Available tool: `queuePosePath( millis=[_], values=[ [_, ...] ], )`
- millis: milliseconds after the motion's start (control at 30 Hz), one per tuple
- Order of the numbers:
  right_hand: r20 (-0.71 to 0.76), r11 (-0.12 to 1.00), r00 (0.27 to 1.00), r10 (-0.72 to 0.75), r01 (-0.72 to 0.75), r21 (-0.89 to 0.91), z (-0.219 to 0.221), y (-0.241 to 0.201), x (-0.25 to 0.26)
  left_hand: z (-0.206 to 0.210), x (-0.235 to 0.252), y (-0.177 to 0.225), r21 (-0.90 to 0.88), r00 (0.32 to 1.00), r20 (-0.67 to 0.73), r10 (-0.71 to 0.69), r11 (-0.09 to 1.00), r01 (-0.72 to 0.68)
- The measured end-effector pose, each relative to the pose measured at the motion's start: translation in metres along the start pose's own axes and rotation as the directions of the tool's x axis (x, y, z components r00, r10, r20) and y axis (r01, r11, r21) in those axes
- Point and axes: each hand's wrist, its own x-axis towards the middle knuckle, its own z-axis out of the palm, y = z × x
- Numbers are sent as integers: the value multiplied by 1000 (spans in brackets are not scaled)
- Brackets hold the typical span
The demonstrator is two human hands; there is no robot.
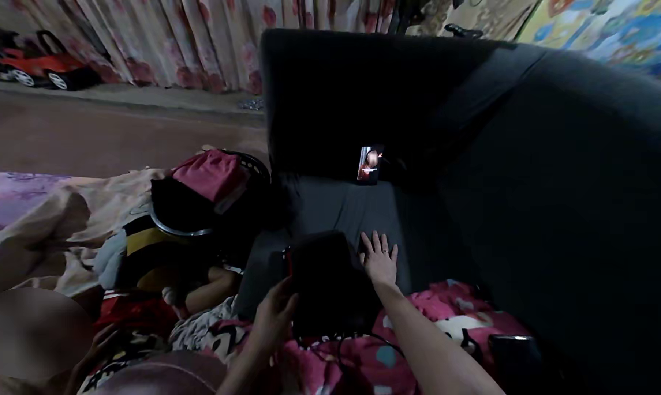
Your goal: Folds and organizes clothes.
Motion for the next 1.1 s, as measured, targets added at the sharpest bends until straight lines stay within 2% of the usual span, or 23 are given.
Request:
queuePosePath(
  millis=[133, 233, 300, 333, 400, 467, 533, 600, 667, 733, 800, 933, 1000, 1100],
  values=[
    [178, 999, 984, -17, 10, 37, -26, 3, -16, 6, 15, -13, 59, 998, -59, 5, 998, -2],
    [283, 983, 959, -25, -28, 180, -46, 4, -26, 6, 20, -9, 92, 995, -103, -3, 996, 12],
    [352, 941, 936, -2, -118, 318, -62, 1, -34, 9, 21, -7, 87, 994, -111, 2, 996, 8],
    [360, 909, 933, 31, -175, 378, -71, -3, -39, 10, 22, -7, 74, 994, -106, -2, 997, 10],
    [279, 877, 955, 101, -218, 428, -90, -24, -52, 13, 22, -1, 41, 994, -105, -14, 999, 19],
    [155, 918, 986, 59, -115, 380, -96, -54, -71, 11, 22, 2, 25, 997, -69, -36, 999, 38],
    [82, 948, 990, -113, 82, 309, -81, -82, -88, 8, 24, 5, 52, 998, -20, -67, 996, 68],
    [87, 938, 957, -276, 249, 242, -62, -107, -98, 6, 25, 8, 140, 995, 29, -96, 986, 91],
    [119, 923, 922, -369, 348, 163, -49, -119, -95, 3, 27, 7, 222, 990, 58, -125, 969, 110],
    [141, 899, 890, -433, 417, 134, -49, -120, -79, 1, 29, 4, 228, 989, 58, -138, 966, 121],
    [214, 899, 873, -437, 415, 143, -54, -116, -56, 2, 30, 4, 218, 990, 55, -131, 969, 116],
    [286, 959, 923, -258, 210, 188, -58, -110, -19, 9, 29, 10, 227, 992, 34, -120, 968, 110],
    [254, 973, 948, -193, 153, 172, -54, -114, -20, 10, 29, 8, 207, 993, 18, -113, 972, 107],
    [124, 975, 969, -212, 202, 88, -42, -122, -42, 12, 31, -2, 46, 991, 13, -132, 990, 132]
  ],
)
